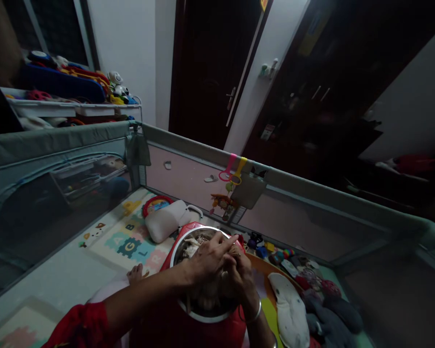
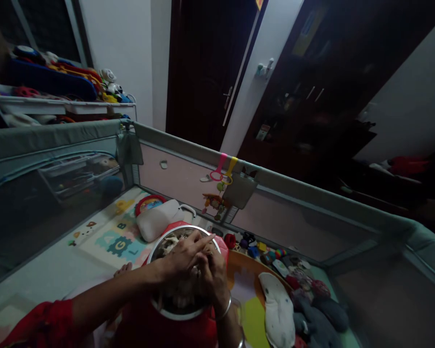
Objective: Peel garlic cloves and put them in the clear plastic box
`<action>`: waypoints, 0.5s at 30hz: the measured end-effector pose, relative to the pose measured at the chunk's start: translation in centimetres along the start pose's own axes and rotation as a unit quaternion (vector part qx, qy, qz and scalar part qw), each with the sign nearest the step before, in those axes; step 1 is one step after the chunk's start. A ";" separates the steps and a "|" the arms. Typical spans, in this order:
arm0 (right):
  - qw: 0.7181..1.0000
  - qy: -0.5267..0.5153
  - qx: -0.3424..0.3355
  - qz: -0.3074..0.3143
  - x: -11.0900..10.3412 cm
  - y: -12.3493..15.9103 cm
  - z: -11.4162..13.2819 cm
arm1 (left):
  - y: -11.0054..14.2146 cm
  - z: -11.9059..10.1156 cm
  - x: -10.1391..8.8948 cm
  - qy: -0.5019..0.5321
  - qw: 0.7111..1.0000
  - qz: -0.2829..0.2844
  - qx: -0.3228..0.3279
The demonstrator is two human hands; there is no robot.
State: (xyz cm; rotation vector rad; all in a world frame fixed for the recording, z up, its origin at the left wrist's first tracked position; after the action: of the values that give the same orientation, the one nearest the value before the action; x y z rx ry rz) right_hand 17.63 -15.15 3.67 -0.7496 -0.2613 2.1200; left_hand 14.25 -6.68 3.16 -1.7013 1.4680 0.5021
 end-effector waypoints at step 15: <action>0.997 -0.061 0.037 -0.040 1.0 0.0 -1.2 | 0.2 -0.4 -1.6 -0.015 0.993 -0.115 0.019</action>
State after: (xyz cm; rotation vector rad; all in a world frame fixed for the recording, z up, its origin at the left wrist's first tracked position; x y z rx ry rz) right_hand 17.95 -14.44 2.29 -0.5575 -0.2721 2.0898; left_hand 13.61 -6.04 4.51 -1.7966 1.2324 0.3713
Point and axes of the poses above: each hand's wrist, its own y-axis away from the middle knuckle, its own x-axis out of the palm, z = x × y, the point moved 7 cm from there along -y, towards the middle knuckle, and after that the axes turned 1 degree about z, right-handed, at the moved point
